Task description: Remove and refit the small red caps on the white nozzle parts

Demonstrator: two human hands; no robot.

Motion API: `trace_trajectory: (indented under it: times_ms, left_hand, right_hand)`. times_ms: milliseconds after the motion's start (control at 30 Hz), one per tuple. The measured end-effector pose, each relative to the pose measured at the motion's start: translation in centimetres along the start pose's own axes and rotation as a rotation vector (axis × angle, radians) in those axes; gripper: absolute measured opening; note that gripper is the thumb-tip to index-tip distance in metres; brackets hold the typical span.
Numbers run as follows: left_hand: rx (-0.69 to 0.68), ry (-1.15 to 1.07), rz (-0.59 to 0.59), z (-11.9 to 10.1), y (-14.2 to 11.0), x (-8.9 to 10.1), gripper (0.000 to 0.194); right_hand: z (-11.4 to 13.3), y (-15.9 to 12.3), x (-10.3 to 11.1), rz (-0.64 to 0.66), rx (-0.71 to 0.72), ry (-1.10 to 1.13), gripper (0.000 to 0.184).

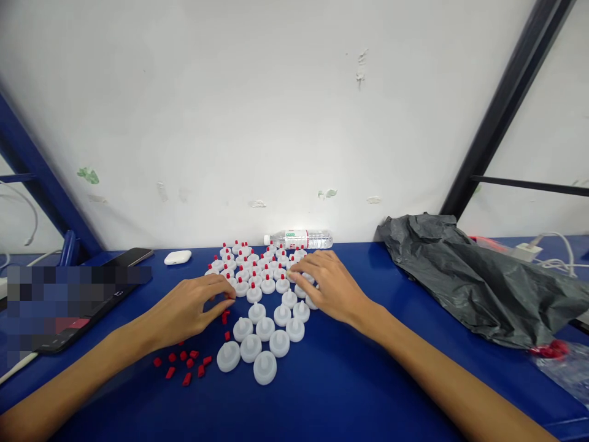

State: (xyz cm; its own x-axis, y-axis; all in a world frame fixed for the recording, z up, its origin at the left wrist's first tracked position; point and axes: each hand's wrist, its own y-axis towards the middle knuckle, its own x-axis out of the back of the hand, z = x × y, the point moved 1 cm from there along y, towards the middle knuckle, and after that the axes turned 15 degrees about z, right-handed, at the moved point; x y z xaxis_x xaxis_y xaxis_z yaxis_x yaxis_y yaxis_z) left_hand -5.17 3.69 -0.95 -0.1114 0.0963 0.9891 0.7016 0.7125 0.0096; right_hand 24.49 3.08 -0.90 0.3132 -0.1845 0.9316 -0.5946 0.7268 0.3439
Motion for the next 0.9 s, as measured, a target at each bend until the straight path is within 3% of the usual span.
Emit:
trace_trajectory:
  times_ms: [100, 267, 467, 900]
  left_hand:
    - [0.008, -0.007, 0.011, 0.0, 0.0, -0.1, 0.016]
    - [-0.002, -0.006, 0.048, 0.2, -0.1, -0.3, 0.017]
    - [-0.031, -0.001, 0.055, 0.1, 0.0, -0.4, 0.019]
    - [-0.032, 0.055, 0.053, -0.2, -0.1, -0.3, 0.030]
  right_hand:
    - [-1.3, 0.0, 0.2, -0.051, -0.111, -0.015, 0.037]
    - [-2.7, -0.2, -0.7, 0.102, -0.193, 0.007, 0.048]
    - [-2.8, -0.5, -1.5, 0.210, -0.157, 0.084, 0.055]
    - [-3.5, -0.6, -1.8, 0.190, -0.152, 0.078, 0.050]
